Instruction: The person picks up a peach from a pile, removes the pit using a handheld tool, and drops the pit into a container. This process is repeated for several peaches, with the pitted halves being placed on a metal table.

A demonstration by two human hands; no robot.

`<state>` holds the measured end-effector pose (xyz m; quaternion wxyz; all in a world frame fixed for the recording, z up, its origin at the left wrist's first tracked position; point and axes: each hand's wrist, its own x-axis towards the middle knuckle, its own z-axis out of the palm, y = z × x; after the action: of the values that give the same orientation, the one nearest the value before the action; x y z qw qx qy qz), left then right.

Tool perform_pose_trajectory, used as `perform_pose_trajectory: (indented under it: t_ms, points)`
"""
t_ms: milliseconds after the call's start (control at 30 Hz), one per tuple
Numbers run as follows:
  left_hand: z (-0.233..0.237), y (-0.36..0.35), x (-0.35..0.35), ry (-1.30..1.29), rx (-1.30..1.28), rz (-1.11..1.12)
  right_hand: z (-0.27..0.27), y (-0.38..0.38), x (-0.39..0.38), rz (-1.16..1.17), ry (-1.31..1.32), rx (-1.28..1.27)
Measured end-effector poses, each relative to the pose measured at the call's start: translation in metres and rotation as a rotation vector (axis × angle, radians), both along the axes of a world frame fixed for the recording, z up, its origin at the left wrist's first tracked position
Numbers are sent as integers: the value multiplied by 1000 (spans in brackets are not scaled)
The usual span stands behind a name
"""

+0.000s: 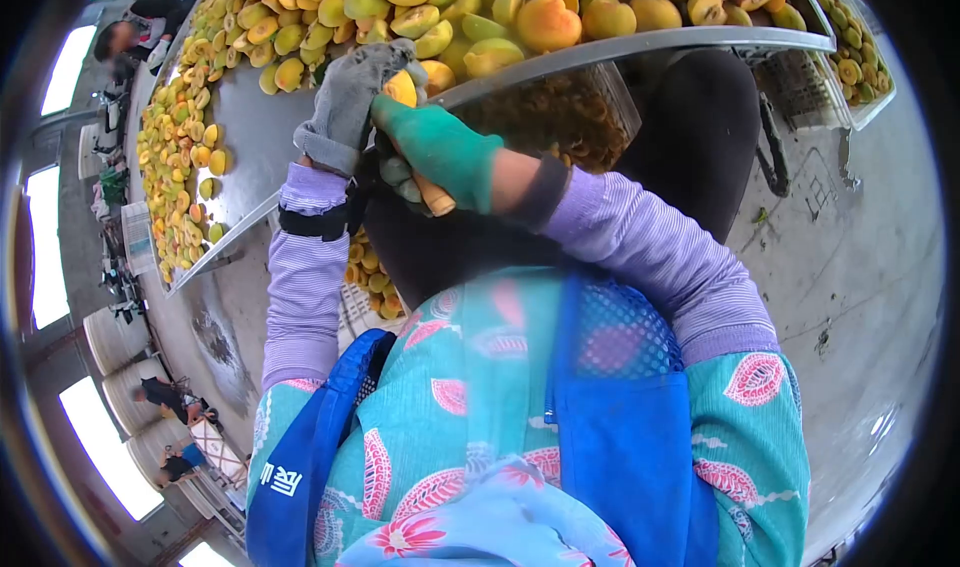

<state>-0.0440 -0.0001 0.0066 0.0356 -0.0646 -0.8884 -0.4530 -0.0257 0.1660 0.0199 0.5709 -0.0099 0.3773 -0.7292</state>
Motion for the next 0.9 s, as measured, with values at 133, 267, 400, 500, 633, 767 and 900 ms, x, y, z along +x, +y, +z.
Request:
perform_pose_trajectory:
  t_ms: [133,267,400,500,633,767,900]
  points:
    - [30,22,9,-295,441,289,1,-17,-3,-4,-337,-280]
    - [13,18,13,-366,830,290,-5,-8,-11,56,-467,-376]
    - [4,6,24,-261,1019,203,-18,-5,-6,169,-517,-609]
    - [23,24,54,-264,1380,515,-16,-6,8,287,-523,-694]
    - [4,-21,106,-90,1543,352,-10,11,8,324,-522,-718]
    - [10,-127,160,-86,-57,673,-42,43,-14,114,-515,-334]
    - [27,-141,80,-131,-907,604,-23,31,-4,92,-380,-32]
